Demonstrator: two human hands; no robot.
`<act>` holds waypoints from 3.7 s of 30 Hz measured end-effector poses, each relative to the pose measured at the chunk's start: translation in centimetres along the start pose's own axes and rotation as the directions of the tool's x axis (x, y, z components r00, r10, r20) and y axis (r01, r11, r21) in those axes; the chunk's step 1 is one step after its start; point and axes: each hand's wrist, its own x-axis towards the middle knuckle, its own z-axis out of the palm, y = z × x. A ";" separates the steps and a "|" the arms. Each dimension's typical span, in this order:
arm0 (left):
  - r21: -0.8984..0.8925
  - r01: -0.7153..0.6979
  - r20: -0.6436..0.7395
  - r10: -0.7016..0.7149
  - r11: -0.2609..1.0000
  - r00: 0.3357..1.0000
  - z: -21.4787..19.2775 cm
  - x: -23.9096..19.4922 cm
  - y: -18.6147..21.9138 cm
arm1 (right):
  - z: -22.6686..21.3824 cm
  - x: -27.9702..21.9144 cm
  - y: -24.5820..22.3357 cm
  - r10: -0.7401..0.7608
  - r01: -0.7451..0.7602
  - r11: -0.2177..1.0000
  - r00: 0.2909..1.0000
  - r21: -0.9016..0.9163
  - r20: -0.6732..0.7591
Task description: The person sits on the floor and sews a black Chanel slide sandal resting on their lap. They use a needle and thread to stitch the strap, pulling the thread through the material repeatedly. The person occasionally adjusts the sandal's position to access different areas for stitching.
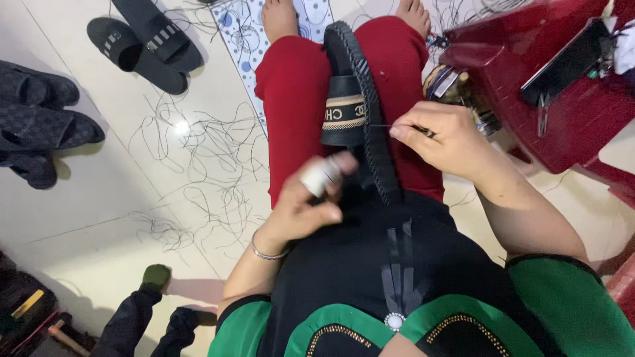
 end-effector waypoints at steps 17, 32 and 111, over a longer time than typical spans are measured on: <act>-0.342 0.419 0.213 -0.365 0.841 0.906 -2.6 -4.2 -3.1 | 0.0 2.8 -0.4 0.357 -0.235 0.795 0.926 0.560 -0.118; 0.864 -0.050 -0.020 0.134 0.501 0.991 -2.6 5.1 -0.2 | -3.2 0.5 -3.7 -0.061 0.198 0.826 0.962 -0.528 0.265; -0.416 0.214 -0.471 -0.410 0.884 0.781 0.9 -0.3 -4.2 | -2.7 0.0 -4.4 0.227 -0.216 0.966 0.972 0.145 -0.060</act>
